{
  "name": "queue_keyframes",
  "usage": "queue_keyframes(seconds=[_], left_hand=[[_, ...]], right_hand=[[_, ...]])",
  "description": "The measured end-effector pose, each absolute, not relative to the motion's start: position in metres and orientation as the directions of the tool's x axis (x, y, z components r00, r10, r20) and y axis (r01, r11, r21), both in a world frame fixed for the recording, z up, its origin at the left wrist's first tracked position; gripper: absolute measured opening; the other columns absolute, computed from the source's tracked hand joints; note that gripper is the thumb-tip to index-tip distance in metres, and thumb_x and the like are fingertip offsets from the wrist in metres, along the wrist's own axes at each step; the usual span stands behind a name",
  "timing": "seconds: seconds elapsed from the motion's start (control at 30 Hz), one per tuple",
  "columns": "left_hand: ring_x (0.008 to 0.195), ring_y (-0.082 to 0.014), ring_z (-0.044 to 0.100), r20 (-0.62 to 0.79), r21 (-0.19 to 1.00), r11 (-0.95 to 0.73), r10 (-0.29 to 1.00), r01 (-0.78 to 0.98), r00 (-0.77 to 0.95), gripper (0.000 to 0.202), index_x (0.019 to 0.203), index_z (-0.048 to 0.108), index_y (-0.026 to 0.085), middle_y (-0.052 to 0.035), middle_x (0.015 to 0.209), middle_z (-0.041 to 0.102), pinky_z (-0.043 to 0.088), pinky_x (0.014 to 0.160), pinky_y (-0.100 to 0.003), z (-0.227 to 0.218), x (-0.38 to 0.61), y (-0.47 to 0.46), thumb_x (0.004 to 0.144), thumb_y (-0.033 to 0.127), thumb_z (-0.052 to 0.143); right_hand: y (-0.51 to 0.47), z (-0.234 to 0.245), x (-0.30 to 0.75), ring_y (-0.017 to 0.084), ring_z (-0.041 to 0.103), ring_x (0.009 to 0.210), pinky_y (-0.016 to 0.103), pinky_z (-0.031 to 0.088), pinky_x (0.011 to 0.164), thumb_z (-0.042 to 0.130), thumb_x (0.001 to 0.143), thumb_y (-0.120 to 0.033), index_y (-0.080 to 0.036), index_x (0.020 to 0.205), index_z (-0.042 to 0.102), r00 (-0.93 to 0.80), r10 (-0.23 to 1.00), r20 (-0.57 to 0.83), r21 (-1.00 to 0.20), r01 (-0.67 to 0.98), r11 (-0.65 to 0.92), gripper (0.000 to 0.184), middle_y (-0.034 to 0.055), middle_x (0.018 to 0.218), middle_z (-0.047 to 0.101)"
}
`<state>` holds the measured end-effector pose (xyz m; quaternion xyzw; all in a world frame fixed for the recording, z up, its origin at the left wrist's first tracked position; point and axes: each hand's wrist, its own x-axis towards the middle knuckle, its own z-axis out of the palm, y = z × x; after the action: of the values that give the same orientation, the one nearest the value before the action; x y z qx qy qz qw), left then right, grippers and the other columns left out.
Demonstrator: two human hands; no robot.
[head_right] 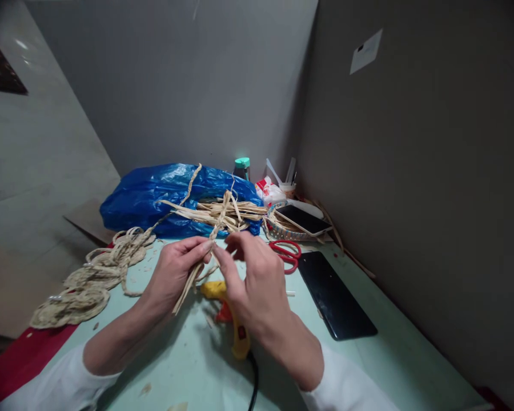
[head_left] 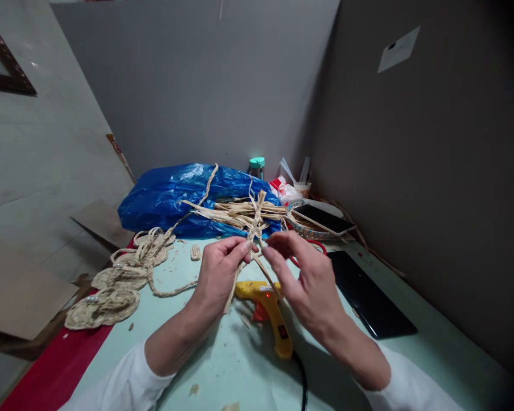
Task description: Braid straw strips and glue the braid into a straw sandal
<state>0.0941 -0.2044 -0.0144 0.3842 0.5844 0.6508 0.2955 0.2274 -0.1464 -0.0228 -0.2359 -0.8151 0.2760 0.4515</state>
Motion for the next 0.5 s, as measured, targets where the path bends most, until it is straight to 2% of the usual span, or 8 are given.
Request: queue_keyframes(seconds=[0.03, 0.1, 0.17, 0.2, 0.3, 0.37, 0.43, 0.5], left_hand=[[0.063, -0.0123, 0.053, 0.155, 0.988, -0.142, 0.842, 0.067, -0.516, 0.018, 0.062, 0.066, 0.014, 0.0017, 0.059, 0.059, 0.043, 0.064, -0.023, -0.014, 0.095, -0.204, 0.074, 0.028, 0.067], [0.060, -0.0121, 0.054, 0.147, 0.989, -0.138, 0.861, 0.053, -0.487, 0.014, 0.069, 0.067, 0.014, 0.0012, 0.061, 0.062, 0.044, 0.061, -0.023, -0.014, 0.097, -0.204, 0.074, 0.027, 0.067], [0.056, -0.0121, 0.055, 0.131, 0.990, -0.142, 0.883, 0.009, -0.452, 0.013, 0.080, 0.066, 0.014, 0.0013, 0.062, 0.064, 0.045, 0.058, -0.024, -0.015, 0.101, -0.204, 0.074, 0.026, 0.067], [0.054, -0.0126, 0.056, 0.120, 0.989, -0.144, 0.896, -0.025, -0.428, 0.016, 0.086, 0.063, 0.016, 0.0022, 0.061, 0.064, 0.045, 0.057, -0.024, -0.015, 0.102, -0.204, 0.074, 0.026, 0.067], [0.054, -0.0147, 0.060, 0.095, 0.979, -0.147, 0.940, -0.139, -0.329, 0.027, 0.098, 0.052, 0.020, 0.0047, 0.059, 0.062, 0.047, 0.058, -0.026, -0.015, 0.102, -0.206, 0.076, 0.026, 0.065], [0.050, -0.0121, 0.056, 0.080, 0.980, -0.127, 0.956, -0.152, -0.282, 0.027, 0.100, 0.048, 0.021, 0.0059, 0.060, 0.059, 0.043, 0.054, -0.023, -0.014, 0.097, -0.206, 0.078, 0.027, 0.063], [0.044, -0.0078, 0.044, 0.087, 0.993, -0.104, 0.965, -0.057, -0.248, 0.022, 0.099, 0.050, 0.021, 0.0082, 0.057, 0.053, 0.033, 0.047, -0.018, -0.012, 0.090, -0.206, 0.081, 0.028, 0.060], [0.043, -0.0067, 0.036, 0.118, 0.988, -0.094, 0.971, 0.125, -0.209, 0.017, 0.098, 0.053, 0.020, 0.0090, 0.055, 0.049, 0.026, 0.045, -0.018, -0.009, 0.081, -0.206, 0.084, 0.027, 0.058]], right_hand=[[-0.144, -0.022, 0.227, 0.019, 0.061, 0.082, 0.031, 0.043, 0.076, 0.053, 0.094, -0.038, -0.020, 0.094, 0.060, -0.509, 0.689, 0.517, -0.767, 0.081, 0.636, 0.019, 0.0059, 0.090, 0.068], [-0.141, -0.023, 0.224, 0.017, 0.061, 0.079, 0.029, 0.045, 0.072, 0.051, 0.094, -0.039, -0.020, 0.098, 0.058, -0.652, 0.687, 0.321, -0.914, -0.023, 0.405, 0.020, 0.0033, 0.089, 0.065], [-0.140, -0.026, 0.220, 0.013, 0.054, 0.065, 0.025, 0.042, 0.059, 0.049, 0.094, -0.038, -0.020, 0.097, 0.055, -0.740, 0.642, 0.201, -0.971, -0.061, 0.233, 0.019, -0.0011, 0.078, 0.059], [-0.140, -0.028, 0.219, 0.011, 0.049, 0.060, 0.023, 0.039, 0.054, 0.049, 0.094, -0.039, -0.020, 0.094, 0.055, -0.746, 0.642, 0.176, -0.978, -0.061, 0.198, 0.019, -0.0029, 0.073, 0.055], [-0.140, -0.031, 0.218, 0.010, 0.043, 0.059, 0.023, 0.033, 0.052, 0.050, 0.094, -0.040, -0.020, 0.083, 0.052, -0.718, 0.665, 0.204, -0.970, -0.054, 0.238, 0.023, -0.0040, 0.069, 0.047], [-0.139, -0.030, 0.220, 0.011, 0.042, 0.061, 0.023, 0.033, 0.054, 0.050, 0.094, -0.040, -0.020, 0.077, 0.051, -0.710, 0.663, 0.237, -0.955, -0.045, 0.293, 0.026, -0.0037, 0.068, 0.046], [-0.137, -0.029, 0.221, 0.011, 0.041, 0.062, 0.024, 0.032, 0.055, 0.050, 0.094, -0.038, -0.020, 0.077, 0.052, -0.700, 0.666, 0.258, -0.943, -0.033, 0.330, 0.026, -0.0036, 0.068, 0.046], [-0.136, -0.030, 0.222, 0.011, 0.040, 0.062, 0.024, 0.031, 0.055, 0.051, 0.094, -0.036, -0.020, 0.076, 0.054, -0.686, 0.673, 0.276, -0.934, -0.026, 0.357, 0.025, -0.0036, 0.068, 0.047]])
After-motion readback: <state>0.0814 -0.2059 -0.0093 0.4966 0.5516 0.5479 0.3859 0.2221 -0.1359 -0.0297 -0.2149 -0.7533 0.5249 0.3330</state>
